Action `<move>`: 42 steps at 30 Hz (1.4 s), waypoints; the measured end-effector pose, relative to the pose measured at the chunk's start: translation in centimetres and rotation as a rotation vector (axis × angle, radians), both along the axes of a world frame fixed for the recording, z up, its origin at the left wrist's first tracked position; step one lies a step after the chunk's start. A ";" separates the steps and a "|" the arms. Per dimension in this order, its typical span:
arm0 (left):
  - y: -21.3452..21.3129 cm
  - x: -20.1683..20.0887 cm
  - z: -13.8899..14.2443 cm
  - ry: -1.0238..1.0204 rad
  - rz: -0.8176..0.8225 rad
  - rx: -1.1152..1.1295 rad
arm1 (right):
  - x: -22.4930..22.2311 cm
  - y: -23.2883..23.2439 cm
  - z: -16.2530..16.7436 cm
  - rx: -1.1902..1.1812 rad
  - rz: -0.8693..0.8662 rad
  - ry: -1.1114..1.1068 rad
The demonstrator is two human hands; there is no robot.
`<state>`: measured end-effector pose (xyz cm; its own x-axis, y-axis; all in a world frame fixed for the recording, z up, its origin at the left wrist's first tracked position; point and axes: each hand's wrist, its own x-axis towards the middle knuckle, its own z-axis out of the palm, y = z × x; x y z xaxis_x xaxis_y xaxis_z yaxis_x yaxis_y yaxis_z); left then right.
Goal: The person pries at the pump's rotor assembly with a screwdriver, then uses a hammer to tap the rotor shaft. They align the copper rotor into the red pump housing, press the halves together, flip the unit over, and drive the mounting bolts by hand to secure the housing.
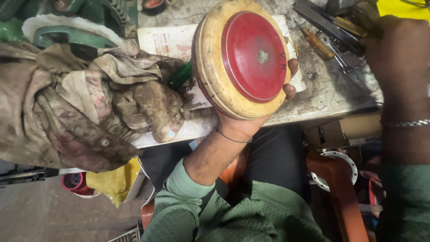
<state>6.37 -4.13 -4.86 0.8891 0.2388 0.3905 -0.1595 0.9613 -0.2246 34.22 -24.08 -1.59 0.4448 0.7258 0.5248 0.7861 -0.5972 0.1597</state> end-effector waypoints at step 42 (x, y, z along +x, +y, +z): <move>-0.1 0.3 0.1 0.011 0.053 0.064 | -1.0 3.9 1.7 -0.271 -0.033 0.263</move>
<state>6.71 -4.24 -4.71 0.8803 0.2601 0.3968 -0.2123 0.9639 -0.1608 33.18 -20.17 0.14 0.5638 0.8058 0.1810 0.8025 -0.5863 0.1105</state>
